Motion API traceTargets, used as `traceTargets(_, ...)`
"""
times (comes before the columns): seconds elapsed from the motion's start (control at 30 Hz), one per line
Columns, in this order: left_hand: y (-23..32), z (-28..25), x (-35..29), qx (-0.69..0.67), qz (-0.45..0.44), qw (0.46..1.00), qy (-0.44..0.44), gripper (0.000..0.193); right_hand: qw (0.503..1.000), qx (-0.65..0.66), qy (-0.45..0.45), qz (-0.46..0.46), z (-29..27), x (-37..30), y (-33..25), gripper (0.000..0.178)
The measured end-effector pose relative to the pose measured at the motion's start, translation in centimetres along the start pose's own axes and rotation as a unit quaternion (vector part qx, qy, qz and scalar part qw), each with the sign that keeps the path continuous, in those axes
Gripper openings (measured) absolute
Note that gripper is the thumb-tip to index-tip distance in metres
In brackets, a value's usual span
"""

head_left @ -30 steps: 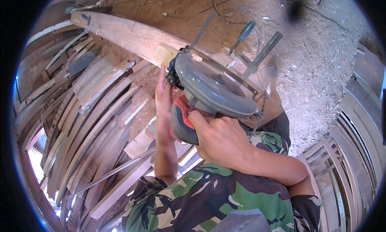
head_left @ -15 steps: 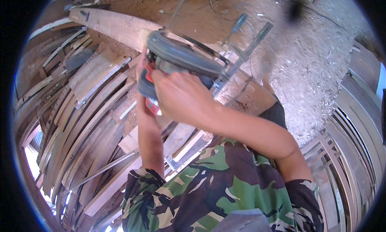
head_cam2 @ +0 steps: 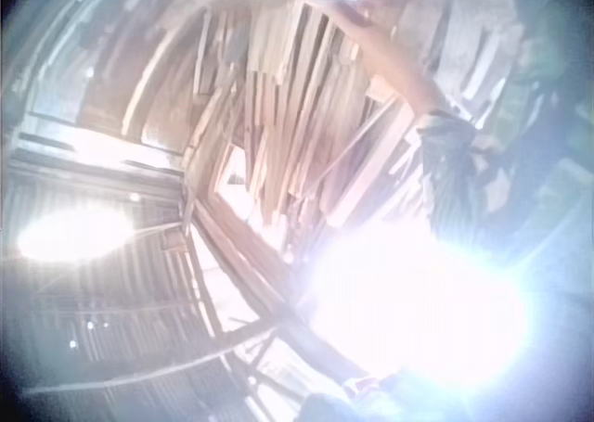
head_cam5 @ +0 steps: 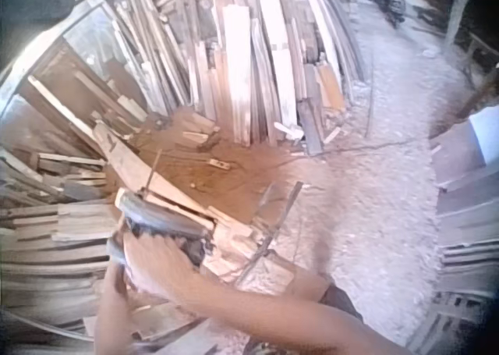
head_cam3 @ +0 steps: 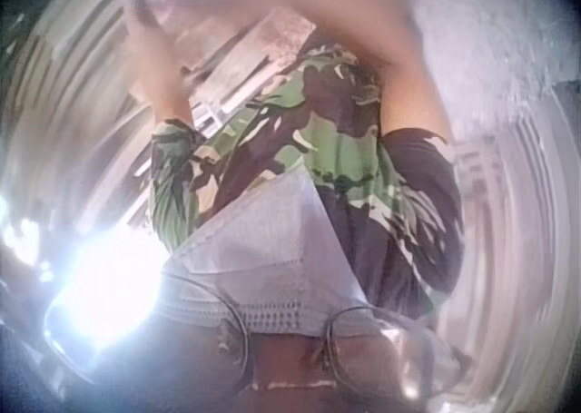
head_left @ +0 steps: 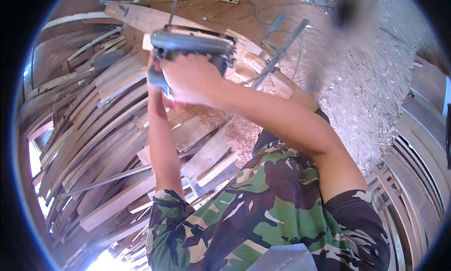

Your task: The person cuts a piece of wood using a circular saw, after first securing it to a larger timber with a clamp.

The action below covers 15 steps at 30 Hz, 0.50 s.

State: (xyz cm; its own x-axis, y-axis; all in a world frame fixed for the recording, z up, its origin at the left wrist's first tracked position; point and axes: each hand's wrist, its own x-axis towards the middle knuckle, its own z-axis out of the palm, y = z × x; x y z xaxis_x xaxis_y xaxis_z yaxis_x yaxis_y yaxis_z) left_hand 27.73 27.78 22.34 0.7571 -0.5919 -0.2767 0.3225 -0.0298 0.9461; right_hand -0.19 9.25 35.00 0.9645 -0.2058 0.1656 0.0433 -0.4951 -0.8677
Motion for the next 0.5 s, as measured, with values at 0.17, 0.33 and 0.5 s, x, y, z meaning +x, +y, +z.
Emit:
traceTargets(0.17,-2.7,7.6,-11.5,-0.067,-0.036,0.996,0.039,0.047,1.0,0.009,-0.03,0.0,-2.2,-9.8,-2.2,0.047)
traceTargets(0.33,-5.6,14.3,-16.7,0.047,0.003,0.999,-0.02,0.063,0.991,-0.006,-0.095,0.099,-6.4,-15.4,-3.1,0.047)
traceTargets(0.5,-8.5,19.1,-15.5,0.148,-0.026,0.988,0.019,0.07,0.987,-0.026,-0.059,0.149,-8.2,-17.0,-0.1,0.046)
